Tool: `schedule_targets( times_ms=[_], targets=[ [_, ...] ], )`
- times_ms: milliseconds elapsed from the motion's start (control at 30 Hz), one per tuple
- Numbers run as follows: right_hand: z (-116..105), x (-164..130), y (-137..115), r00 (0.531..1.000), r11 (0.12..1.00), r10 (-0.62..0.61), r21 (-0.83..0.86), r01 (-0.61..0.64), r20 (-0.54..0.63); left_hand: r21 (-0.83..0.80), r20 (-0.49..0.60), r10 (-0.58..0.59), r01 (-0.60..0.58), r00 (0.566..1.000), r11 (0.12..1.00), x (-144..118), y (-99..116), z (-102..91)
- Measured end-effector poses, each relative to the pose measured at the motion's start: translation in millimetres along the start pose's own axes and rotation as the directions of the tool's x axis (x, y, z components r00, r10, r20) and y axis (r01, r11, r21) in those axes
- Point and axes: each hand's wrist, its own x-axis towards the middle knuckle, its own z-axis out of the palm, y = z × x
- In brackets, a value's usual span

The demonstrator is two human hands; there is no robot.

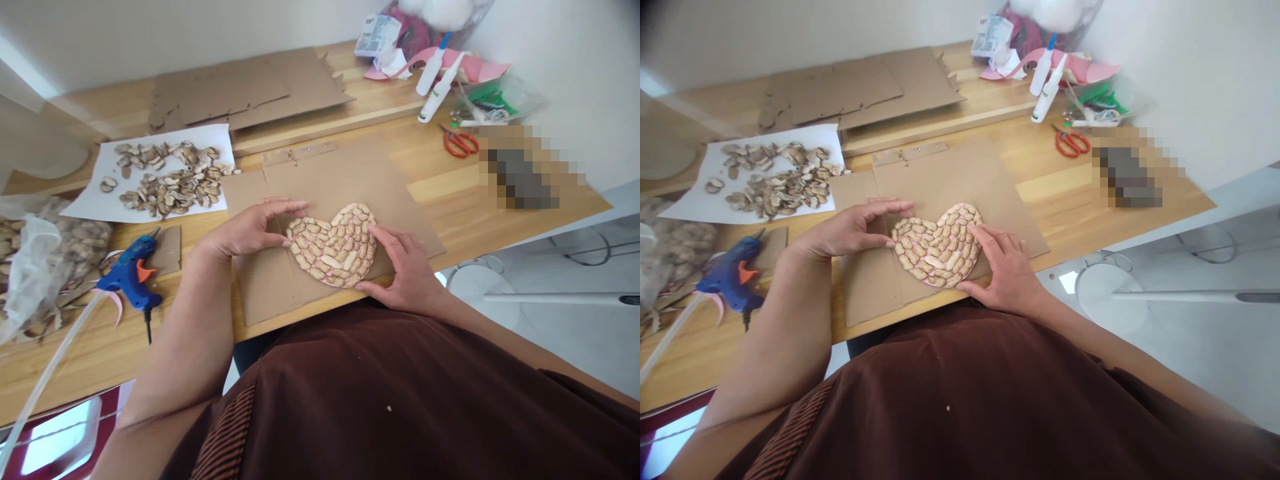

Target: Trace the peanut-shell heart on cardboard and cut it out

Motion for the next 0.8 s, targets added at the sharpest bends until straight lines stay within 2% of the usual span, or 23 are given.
schedule_targets(
  times_ms=[233,367,467,567,667,800],
  targets=[
    [-3,1,-1,1.000,0.999,0.014,0.048,-0.014,0.007,-0.034,0.002,0.001,-0.001,1.000,0.999,-2,-4,-1.0],
    [-13,2,1,0.998,0.976,0.059,0.207,-0.061,0.016,-0.162,-0.016,-0.044,0.041,0.999,0.986,-6,-9,-0.9],
    [-18,3,9,0.984,0.921,0.175,0.351,-0.169,0.014,-0.290,-0.053,-0.107,0.087,0.993,0.953,-7,-9,-0.2],
    [-20,5,19,0.967,0.871,0.252,0.430,-0.237,0.022,-0.376,-0.151,-0.204,0.135,0.967,0.917,-8,-6,0.0],
    [-23,7,28,0.970,0.859,0.243,0.458,-0.228,0.027,-0.362,-0.266,-0.289,0.183,0.920,0.914,-13,1,-0.7],
    [-26,10,31,0.978,0.889,0.208,0.419,-0.186,-0.007,-0.311,-0.332,-0.319,0.216,0.888,0.925,-31,18,5.3]
  ],
)
